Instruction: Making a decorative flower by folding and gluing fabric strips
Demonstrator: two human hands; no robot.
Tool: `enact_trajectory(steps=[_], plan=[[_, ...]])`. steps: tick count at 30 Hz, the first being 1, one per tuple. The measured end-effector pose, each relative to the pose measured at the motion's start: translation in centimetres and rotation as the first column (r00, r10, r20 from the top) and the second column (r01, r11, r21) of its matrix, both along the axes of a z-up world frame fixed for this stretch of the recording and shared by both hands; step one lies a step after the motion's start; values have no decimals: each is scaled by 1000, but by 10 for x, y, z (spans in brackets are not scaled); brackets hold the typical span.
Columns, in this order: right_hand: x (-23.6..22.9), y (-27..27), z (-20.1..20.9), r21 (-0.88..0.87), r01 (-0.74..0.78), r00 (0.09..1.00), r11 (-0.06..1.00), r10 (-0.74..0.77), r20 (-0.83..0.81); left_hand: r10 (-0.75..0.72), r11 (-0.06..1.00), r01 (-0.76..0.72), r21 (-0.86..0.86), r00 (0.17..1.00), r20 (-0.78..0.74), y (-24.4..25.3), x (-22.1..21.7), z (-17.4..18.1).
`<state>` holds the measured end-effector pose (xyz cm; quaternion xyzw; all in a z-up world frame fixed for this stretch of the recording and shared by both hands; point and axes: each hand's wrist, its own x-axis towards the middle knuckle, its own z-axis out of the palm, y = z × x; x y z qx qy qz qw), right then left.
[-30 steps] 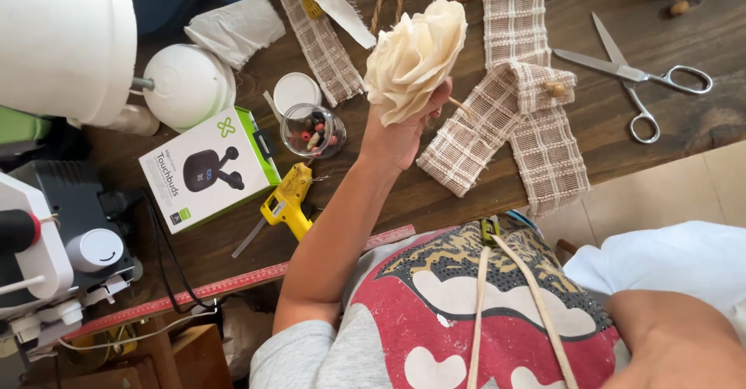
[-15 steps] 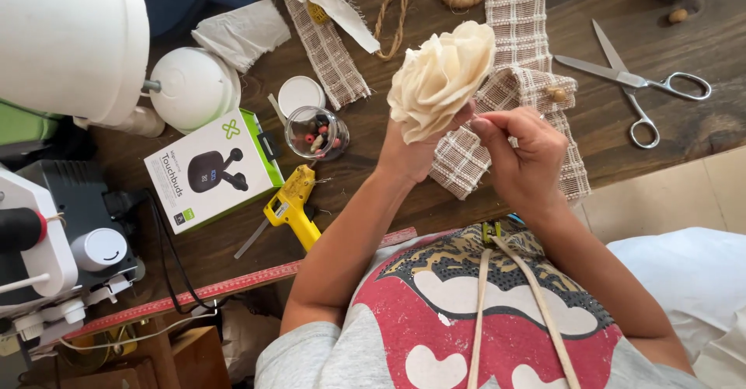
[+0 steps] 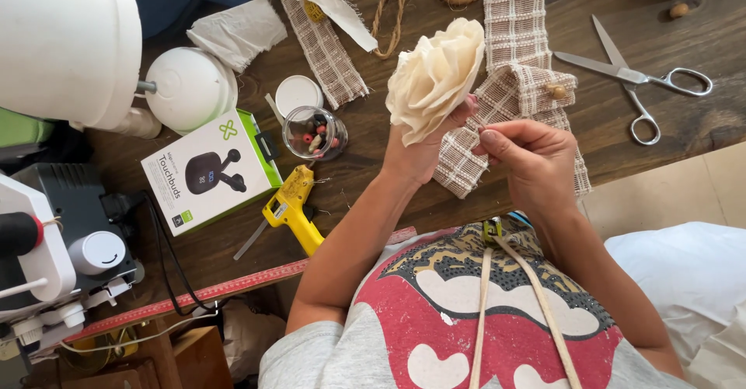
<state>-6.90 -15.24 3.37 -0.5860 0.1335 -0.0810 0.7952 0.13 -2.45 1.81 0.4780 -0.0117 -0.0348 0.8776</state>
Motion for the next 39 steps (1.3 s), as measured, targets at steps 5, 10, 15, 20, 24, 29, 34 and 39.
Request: enact_trajectory(steps=[5, 10, 15, 20, 24, 29, 34, 39], plan=[[-4, 2, 10, -65, -59, 998, 996, 56, -41, -19, 999, 21, 44, 999, -37, 0, -3, -2], [-3, 7, 9, -121, -76, 996, 990, 81, 33, -155, 981, 163, 106, 984, -87, 8, -5, -17], [2, 9, 16, -288, -96, 984, 953, 134, 115, -333, 943, 331, -35, 933, -137, 37, -12, -8], [4, 28, 27, -351, -178, 953, 919, 250, 171, -379, 924, 380, -43, 896, -232, 71, -18, -26], [2, 39, 25, -387, -290, 921, 875, 365, 136, -178, 984, 176, -32, 954, -240, 101, -42, -23], [-1, 36, 18, -336, -452, 891, 826, 431, -139, 185, 982, -191, -4, 952, -242, 141, -89, -10], [-7, 30, 4, -349, -543, 838, 764, 466, -285, 464, 874, -485, -33, 853, -238, 158, -160, -11], [-24, 34, 1, -585, -623, 758, 519, 585, -288, 572, 789, -600, -130, 795, -202, 166, -218, -3]])
